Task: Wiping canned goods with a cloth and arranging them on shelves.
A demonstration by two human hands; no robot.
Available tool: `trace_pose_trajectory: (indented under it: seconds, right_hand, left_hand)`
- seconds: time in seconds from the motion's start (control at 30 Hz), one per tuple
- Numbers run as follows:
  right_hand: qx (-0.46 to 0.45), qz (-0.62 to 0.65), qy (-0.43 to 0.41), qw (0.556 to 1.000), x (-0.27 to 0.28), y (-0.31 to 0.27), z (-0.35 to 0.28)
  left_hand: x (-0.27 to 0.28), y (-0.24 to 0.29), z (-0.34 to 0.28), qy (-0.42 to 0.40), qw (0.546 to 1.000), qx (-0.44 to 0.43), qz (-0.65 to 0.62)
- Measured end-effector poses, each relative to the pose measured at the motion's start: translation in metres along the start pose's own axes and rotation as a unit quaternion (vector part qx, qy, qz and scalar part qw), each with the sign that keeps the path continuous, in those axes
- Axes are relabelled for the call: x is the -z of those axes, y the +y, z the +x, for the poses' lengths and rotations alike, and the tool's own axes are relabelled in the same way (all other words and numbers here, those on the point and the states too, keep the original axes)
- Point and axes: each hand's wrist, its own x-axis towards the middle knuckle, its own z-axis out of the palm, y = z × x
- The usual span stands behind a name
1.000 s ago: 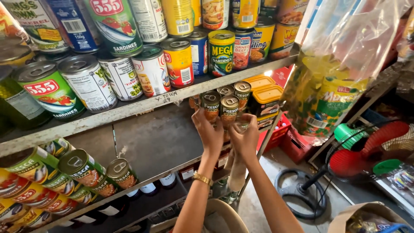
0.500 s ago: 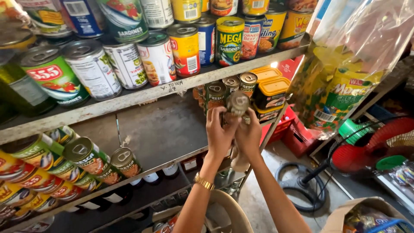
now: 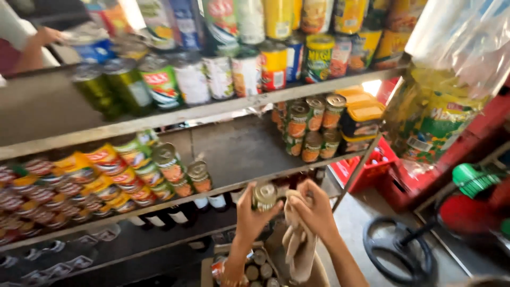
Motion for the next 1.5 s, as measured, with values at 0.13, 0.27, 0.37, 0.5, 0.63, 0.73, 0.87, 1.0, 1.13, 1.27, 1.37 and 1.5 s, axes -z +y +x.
trace_pose_trajectory:
  seconds: [0.13, 0.27, 0.37, 0.5, 0.63, 0.73, 0.87, 1.0, 1.13, 1.27, 1.37, 1.5]
  right_hand:
    - [0.006, 0.065, 0.010, 0.998, -0.027, -0.081, -0.011]
    - [0.188, -0.016, -0.073, 0.979, -0.059, -0.152, -0.031]
    - [0.201, -0.055, -0.113, 0.971, -0.070, -0.156, -0.062]
    - [0.210, -0.014, -0.153, 0.965, -0.081, -0.147, -0.065]
    - [0.225, -0.003, -0.160, 0.961, -0.091, -0.157, -0.055]
    - [0.208, -0.068, -0.141, 0.965, -0.092, -0.164, -0.055]
    - [0.200, -0.073, -0.199, 0.957, -0.094, -0.174, -0.058]
    - [0.170, -0.035, -0.226, 0.959, -0.113, -0.180, -0.066]
    - [0.203, -0.112, -0.183, 0.955, -0.122, -0.174, -0.064]
    - [0.190, -0.132, -0.209, 0.950, -0.119, -0.171, -0.078]
    - [0.195, -0.103, -0.222, 0.950, -0.125, -0.175, -0.082]
    - [0.215, -0.119, -0.169, 0.955, -0.131, -0.165, -0.081]
  left_hand:
    - [0.024, 0.040, -0.030, 0.007, 0.995, 0.049, 0.092]
    - [0.051, 0.080, -0.044, 0.032, 0.987, -0.023, 0.157]
    - [0.072, 0.102, -0.061, 0.064, 0.981, 0.010, 0.181]
    - [0.090, 0.115, -0.067, 0.083, 0.978, 0.054, 0.184]
    - [0.104, 0.120, -0.076, 0.051, 0.986, 0.027, 0.156]
    - [0.117, 0.129, -0.076, 0.071, 0.963, 0.005, 0.260]
    - [0.132, 0.129, -0.073, 0.090, 0.961, 0.020, 0.262]
    - [0.141, 0.118, -0.089, 0.035, 0.965, 0.036, 0.258]
    - [0.152, 0.123, -0.094, 0.040, 0.962, 0.036, 0.268]
    - [0.160, 0.121, -0.097, 0.064, 0.965, 0.048, 0.251]
    - [0.159, 0.116, -0.098, 0.044, 0.975, 0.039, 0.215]
    - [0.152, 0.115, -0.102, 0.009, 0.979, 0.046, 0.196]
